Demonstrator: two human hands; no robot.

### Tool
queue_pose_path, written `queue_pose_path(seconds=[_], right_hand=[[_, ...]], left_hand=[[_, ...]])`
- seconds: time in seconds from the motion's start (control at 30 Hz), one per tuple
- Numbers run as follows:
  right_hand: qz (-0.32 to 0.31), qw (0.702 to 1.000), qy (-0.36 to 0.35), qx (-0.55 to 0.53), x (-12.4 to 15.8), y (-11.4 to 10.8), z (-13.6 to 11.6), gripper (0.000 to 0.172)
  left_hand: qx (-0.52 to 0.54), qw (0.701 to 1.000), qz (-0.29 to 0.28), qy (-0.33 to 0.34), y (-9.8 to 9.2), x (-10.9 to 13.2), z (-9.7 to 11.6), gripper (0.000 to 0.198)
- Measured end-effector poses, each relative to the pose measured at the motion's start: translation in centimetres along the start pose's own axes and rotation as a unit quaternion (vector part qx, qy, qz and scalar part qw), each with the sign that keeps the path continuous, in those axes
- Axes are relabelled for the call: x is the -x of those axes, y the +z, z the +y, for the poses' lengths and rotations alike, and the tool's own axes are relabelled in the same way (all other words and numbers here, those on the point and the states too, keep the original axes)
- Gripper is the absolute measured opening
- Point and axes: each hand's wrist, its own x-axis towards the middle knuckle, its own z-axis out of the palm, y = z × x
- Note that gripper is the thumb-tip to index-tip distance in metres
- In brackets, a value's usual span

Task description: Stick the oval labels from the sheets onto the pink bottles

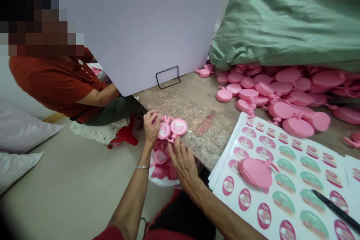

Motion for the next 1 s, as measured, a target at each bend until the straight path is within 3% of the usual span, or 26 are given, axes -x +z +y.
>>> queue_pose_path(seconds=[0.1, 0.23, 0.3, 0.4, 0.43, 0.47, 0.53, 0.57, 0.63, 0.7, 0.77, 0.83, 0.9, 0.97, 1.0], right_hand=[[0.0, 1.0, -0.009, -0.011, 0.0, -0.4, -0.2, 0.053], [0.004, 0.999, -0.041, 0.012, 0.4, -1.7, -0.4, 0.04], [0.002, 0.998, -0.052, 0.03, 1.1, -2.9, -0.2, 0.028], [-0.003, 0.998, -0.059, 0.016, 3.2, -5.6, 0.4, 0.014], [0.005, 0.999, -0.051, 0.007, 4.1, -6.7, 0.6, 0.012], [0.017, 0.999, -0.034, 0.001, 5.1, -7.8, 0.8, 0.011], [0.057, 0.998, 0.021, -0.008, 7.3, -9.8, 1.7, 0.013], [0.083, 0.995, 0.056, -0.011, 8.6, -10.7, 2.5, 0.015], [0.136, 0.982, 0.134, -0.008, 11.3, -12.1, 5.2, 0.017], [0.183, 0.959, 0.215, 0.021, 14.4, -12.7, 9.0, 0.021], [0.206, 0.925, 0.309, 0.083, 17.3, -12.7, 13.3, 0.025], [0.17, 0.901, 0.38, 0.122, 19.6, -12.0, 16.9, 0.027], [0.121, 0.9, 0.398, 0.13, 21.0, -11.2, 19.1, 0.025], [0.103, 0.902, 0.404, 0.11, 21.5, -10.6, 20.1, 0.022], [0.108, 0.901, 0.411, 0.086, 21.5, -10.4, 20.3, 0.02]], left_hand=[[-0.007, 0.999, 0.024, -0.038, 0.0, 3.5, -1.4, 0.035], [0.007, 0.999, -0.041, -0.03, 0.4, 7.2, -2.5, 0.022], [0.017, 0.998, -0.06, -0.022, 0.2, 8.3, -1.9, 0.022], [0.023, 0.999, -0.026, -0.021, -0.2, 7.7, 0.2, 0.039], [0.028, 1.0, -0.01, -0.002, -0.2, 6.9, 1.2, 0.042], [0.029, 0.998, -0.007, 0.059, -0.2, 6.1, 2.3, 0.044], [0.016, 0.978, -0.074, 0.195, 0.2, 4.6, 4.3, 0.043], [0.002, 0.963, -0.101, 0.249, 0.4, 4.3, 5.2, 0.04], [-0.031, 0.949, -0.114, 0.292, 0.8, 4.7, 5.8, 0.032], [-0.059, 0.96, -0.061, 0.266, 1.1, 6.6, 4.8, 0.029], [-0.07, 0.972, 0.003, 0.226, 1.3, 9.6, 2.5, 0.032], [-0.079, 0.975, -0.011, 0.207, 1.1, 12.6, -0.1, 0.038], [-0.096, 0.975, -0.046, 0.195, 0.6, 14.6, -1.6, 0.037], [-0.099, 0.978, -0.044, 0.179, -0.4, 14.9, -0.8, 0.029], [-0.088, 0.981, -0.025, 0.169, -0.8, 14.5, 0.6, 0.025]])
